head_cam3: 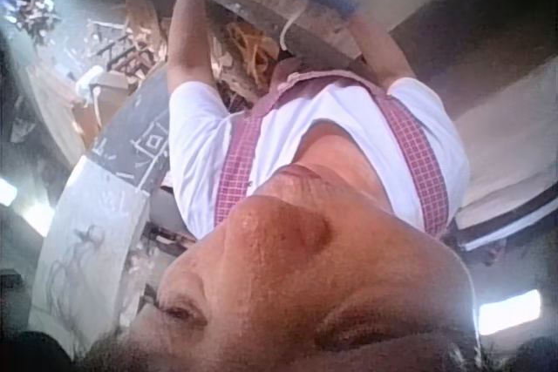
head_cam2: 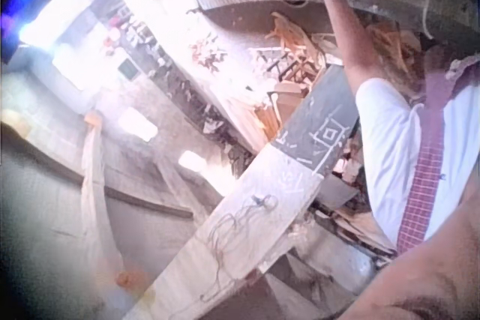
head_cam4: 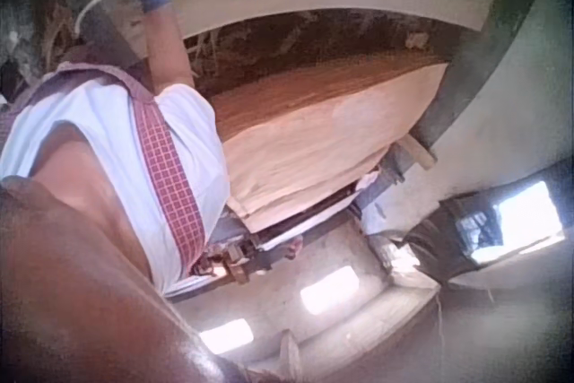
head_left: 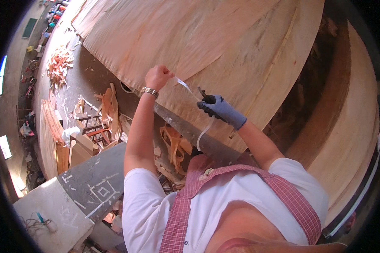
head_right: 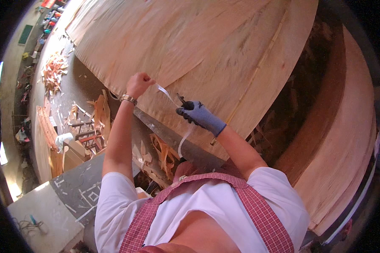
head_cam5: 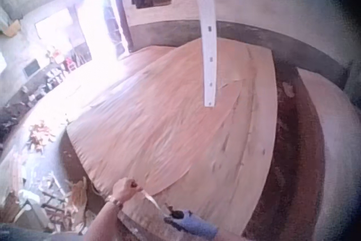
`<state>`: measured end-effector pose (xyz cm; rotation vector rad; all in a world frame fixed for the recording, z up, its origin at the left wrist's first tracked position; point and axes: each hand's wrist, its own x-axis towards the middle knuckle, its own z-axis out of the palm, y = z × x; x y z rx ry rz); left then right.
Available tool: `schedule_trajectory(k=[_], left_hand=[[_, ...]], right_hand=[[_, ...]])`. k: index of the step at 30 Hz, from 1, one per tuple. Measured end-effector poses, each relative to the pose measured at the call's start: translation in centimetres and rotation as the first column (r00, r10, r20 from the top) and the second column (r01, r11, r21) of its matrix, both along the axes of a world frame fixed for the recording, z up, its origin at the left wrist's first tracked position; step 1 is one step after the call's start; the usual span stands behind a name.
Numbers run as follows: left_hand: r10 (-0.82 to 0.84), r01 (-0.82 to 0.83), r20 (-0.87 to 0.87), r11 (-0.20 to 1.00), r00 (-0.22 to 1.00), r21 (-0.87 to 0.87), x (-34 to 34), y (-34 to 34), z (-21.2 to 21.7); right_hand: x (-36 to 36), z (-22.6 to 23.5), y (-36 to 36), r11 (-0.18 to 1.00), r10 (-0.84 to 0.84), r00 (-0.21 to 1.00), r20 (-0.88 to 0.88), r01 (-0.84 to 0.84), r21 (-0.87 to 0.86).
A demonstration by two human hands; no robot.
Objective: The person handles and stacks large sheets of wood veneer, using a handheld cutting tool to trim or separate pieces.
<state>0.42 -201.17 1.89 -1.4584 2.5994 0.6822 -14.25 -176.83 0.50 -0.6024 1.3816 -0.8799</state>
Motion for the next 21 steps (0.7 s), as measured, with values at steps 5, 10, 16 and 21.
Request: schedule_trajectory(k=[5, 10, 16, 21], left_hand=[[0.023, -0.022, 0.012, 0.996, 1.000, -0.086, -0.9, 1.3, -1.1], [0.037, -0.038, -0.010, 0.992, 0.999, -0.120, -0.6, 1.5, -2.3], [0.146, -0.126, 0.018, 0.902, 0.989, -0.413, -0.2, 2.5, -2.3], [-0.204, 0.083, -0.211, 0.877, 0.956, -0.472, 1.7, 9.0, -3.7]], right_hand=[[-1.0, 0.2, 1.3, 0.982, -0.175, 0.955, 0.240, 0.153, 0.110], [-1.0, -3.9, 1.8, 0.967, -0.252, 0.942, 0.223, 0.234, 0.104], [-0.2, -2.8, 1.1, 0.969, -0.223, 0.972, 0.070, 0.214, 0.120], [-1.0, -2.2, 1.2, 0.971, -0.210, 0.977, 0.047, 0.203, 0.128]])
